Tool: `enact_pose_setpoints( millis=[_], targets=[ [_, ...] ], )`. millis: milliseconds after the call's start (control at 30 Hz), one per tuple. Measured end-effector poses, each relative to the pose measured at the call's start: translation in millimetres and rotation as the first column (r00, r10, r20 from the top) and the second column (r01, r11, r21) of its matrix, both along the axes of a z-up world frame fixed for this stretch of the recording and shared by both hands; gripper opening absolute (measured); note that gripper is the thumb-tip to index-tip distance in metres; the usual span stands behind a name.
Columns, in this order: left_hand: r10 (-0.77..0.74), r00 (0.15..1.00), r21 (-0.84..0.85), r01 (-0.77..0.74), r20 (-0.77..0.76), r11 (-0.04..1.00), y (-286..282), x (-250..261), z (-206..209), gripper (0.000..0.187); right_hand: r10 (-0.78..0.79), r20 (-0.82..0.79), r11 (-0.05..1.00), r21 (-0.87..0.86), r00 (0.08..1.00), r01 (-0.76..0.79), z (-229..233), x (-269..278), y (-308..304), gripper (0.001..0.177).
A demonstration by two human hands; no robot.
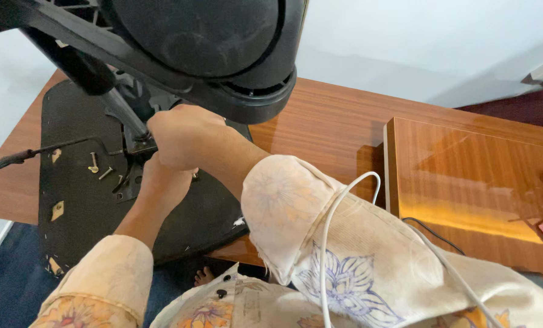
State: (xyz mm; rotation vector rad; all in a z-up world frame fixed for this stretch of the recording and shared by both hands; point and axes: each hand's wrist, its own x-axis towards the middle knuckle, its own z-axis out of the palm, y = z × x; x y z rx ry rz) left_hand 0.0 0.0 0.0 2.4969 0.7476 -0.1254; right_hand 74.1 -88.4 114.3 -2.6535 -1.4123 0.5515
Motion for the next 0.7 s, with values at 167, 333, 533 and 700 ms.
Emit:
enact_pose_setpoints(
  millis=[167,333,533,700],
  targets=[
    [0.014,0.985,0.021,-0.018,0.175,1.000,-1,-11,11,0.034,-0.117,-0.139,0.991,0.046,0.983,0.125,30,-16,-12,0.036],
    [-0.029,0.982,0.065,0.017,0.186,0.998,0,-8,18,0.041,-0.149,-0.096,0.982,0.101,0.984,0.159,38,-23,-13,0.036],
    [-0.006,0.956,-0.138,0.049,0.293,0.989,8,-16,6,0.039,-0.122,-0.122,0.993,-0.022,0.985,0.120,39,-19,-4,0.034],
    [0.029,0.984,-0.105,-0.011,0.173,0.994,11,-16,10,0.031,-0.149,-0.109,0.987,0.036,0.983,0.154,29,-19,2,0.036]
  ],
)
